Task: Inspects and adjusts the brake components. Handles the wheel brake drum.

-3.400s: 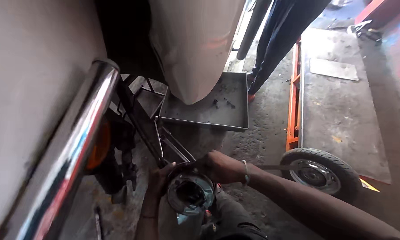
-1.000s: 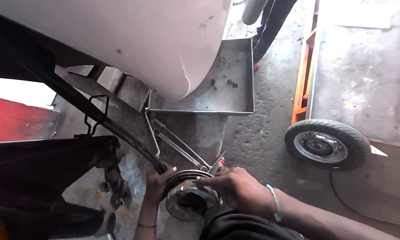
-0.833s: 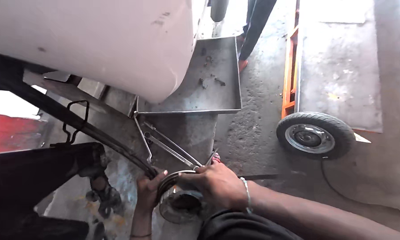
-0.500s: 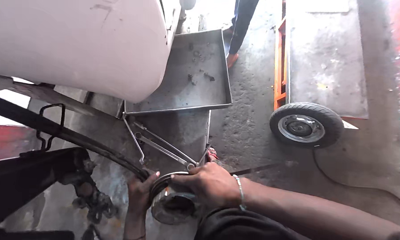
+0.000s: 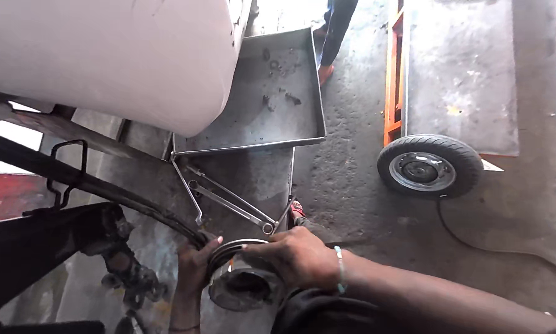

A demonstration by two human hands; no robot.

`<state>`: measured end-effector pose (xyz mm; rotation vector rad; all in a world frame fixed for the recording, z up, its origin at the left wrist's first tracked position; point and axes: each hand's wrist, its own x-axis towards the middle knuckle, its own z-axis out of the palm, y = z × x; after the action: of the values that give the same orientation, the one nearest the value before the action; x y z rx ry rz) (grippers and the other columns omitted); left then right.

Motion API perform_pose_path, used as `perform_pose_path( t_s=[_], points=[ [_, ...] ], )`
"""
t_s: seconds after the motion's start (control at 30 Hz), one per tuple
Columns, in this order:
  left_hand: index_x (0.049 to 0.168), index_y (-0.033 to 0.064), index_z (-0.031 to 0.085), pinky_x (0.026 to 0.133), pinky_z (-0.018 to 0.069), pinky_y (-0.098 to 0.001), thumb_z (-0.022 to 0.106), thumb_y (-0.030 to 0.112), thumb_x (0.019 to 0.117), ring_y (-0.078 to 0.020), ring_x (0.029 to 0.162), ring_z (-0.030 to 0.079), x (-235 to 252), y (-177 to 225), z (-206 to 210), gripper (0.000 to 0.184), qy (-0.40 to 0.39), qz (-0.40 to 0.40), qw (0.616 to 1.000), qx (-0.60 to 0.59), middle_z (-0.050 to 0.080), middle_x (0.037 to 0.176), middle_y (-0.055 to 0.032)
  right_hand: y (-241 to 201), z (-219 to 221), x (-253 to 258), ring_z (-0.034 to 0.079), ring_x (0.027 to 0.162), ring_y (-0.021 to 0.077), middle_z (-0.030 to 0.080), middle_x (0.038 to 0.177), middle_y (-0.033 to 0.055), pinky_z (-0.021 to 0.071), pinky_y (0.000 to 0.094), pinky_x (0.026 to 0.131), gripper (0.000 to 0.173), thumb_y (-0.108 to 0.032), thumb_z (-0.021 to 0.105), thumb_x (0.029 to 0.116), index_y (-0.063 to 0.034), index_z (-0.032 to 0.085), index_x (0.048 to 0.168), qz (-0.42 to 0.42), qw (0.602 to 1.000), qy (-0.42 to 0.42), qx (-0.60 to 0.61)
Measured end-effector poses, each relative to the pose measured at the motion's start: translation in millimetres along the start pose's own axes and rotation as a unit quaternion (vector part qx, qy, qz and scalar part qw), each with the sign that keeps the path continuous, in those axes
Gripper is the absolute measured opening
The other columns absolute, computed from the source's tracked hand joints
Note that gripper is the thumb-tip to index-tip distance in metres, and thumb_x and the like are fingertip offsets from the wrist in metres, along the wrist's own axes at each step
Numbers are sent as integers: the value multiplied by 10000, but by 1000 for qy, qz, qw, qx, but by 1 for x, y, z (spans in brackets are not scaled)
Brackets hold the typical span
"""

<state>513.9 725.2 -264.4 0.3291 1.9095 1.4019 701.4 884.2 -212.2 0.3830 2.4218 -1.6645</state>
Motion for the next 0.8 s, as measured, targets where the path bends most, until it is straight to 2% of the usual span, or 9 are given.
perform_pose_path(
  t_s=[0.1,0.23,0.3,0.4,0.5,0.63,0.67,0.73,0.8],
  points=[
    [687,164,587,514,511,-179,611,-20,761,-1,528,576,-1,1,4,200,3,12,1000,8,612,604,89,-7,-1,5,690,910,406,711,1000,204,515,600,759,439,-106,499,1017,-212,625,1424,11,999,-19,-31],
    [702,140,617,509,516,-179,612,-34,784,-4,530,586,1,1,0,192,11,4,1000,9,634,614,72,7,15,-22,700,790,353,728,892,191,541,554,712,389,-68,521,991,-120,705,1329,-43,993,85,64],
    [695,157,599,513,506,-178,611,-13,780,-2,535,576,0,-1,-1,190,-4,9,1000,13,619,617,82,4,10,-15,706,878,376,734,965,200,532,585,780,382,-106,499,1027,-145,689,1356,-17,997,42,57],
    [691,177,580,522,505,-178,612,7,774,4,543,577,-1,-2,2,192,-13,22,999,24,616,623,97,-7,-6,7,692,929,391,720,992,199,510,593,798,395,-132,474,1051,-187,649,1400,-2,999,-44,-7],
    [697,166,601,513,502,-174,620,5,782,6,533,570,1,-4,-3,183,-15,23,1000,16,623,620,90,1,-1,-6,689,846,381,717,922,207,517,583,759,403,-103,498,1024,-154,665,1387,-46,998,-16,33],
    [724,162,571,500,494,-173,614,-15,791,8,518,555,0,-2,-2,194,-20,14,1000,10,597,605,91,-4,1,-11,696,852,410,716,947,217,517,605,730,388,-79,527,1009,-150,681,1357,-85,996,-16,18],
    [699,183,576,502,500,-170,628,-13,768,14,518,560,-1,-1,1,214,-32,21,999,-3,602,601,99,-5,0,-8,699,789,383,713,895,198,527,572,667,366,-62,541,987,-136,713,1301,-133,991,25,17],
    [698,223,637,533,525,-160,669,10,751,34,555,594,-3,-1,-2,222,-44,33,998,-24,650,638,118,-8,-8,-8,696,726,265,727,856,153,557,441,652,313,-19,569,969,-64,745,1224,-190,970,130,76],
    [711,215,612,518,512,-160,652,5,765,32,544,580,-6,-2,-4,221,-37,18,999,-22,639,635,117,-6,-21,-15,624,672,83,712,854,61,543,255,625,291,-25,583,973,-39,736,1220,-154,962,191,121]
  ],
)
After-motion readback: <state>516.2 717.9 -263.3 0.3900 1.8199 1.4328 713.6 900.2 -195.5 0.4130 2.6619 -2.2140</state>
